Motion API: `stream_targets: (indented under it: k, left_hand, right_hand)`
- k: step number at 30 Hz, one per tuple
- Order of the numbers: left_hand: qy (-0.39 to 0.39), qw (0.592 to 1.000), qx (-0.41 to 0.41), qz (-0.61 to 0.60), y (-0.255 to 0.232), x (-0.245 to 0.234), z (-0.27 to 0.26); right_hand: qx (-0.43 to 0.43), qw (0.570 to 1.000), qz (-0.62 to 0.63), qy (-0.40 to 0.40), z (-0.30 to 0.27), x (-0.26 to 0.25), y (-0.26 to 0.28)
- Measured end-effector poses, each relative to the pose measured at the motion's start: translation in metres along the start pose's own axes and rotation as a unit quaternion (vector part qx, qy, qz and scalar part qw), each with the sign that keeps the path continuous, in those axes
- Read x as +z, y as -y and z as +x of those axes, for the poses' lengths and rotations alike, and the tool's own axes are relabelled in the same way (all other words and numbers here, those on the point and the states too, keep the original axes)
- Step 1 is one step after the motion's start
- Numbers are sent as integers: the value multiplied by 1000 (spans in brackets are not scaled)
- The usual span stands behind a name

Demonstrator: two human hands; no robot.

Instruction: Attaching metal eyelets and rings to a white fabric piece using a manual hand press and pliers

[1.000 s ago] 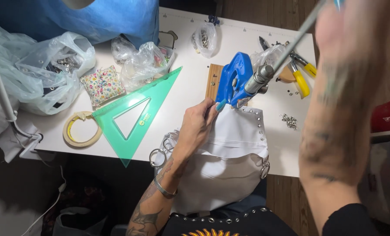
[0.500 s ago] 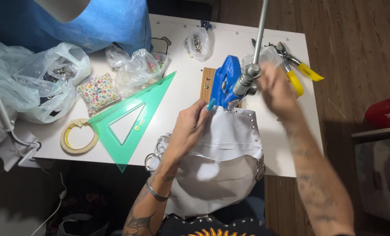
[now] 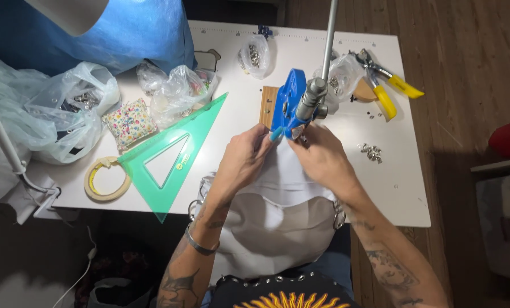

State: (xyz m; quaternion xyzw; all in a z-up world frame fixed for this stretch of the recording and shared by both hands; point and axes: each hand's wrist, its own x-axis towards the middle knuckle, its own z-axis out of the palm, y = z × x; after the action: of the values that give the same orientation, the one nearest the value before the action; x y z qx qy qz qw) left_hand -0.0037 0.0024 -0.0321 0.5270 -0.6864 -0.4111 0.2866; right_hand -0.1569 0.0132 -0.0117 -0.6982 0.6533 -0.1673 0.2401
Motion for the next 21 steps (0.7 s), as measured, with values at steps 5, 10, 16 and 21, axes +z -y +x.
stream_targets:
  k: [5, 10, 16, 21]
  left_hand:
    - [-21, 999, 5, -47, 6, 5, 0]
    - [-59, 994, 13, -90, 4, 14, 1]
    - [-54, 994, 19, -90, -3, 8, -11]
    - [-33, 996, 60, -64, -1, 1, -18]
  right_hand:
    - [-181, 964, -34, -193, -6, 20, -16]
    - [-145, 967, 35, -207, -13, 16, -5]
    - [52, 979, 198, -9, -10, 1, -17]
    - [-37, 984, 137, 110, -26, -41, -7]
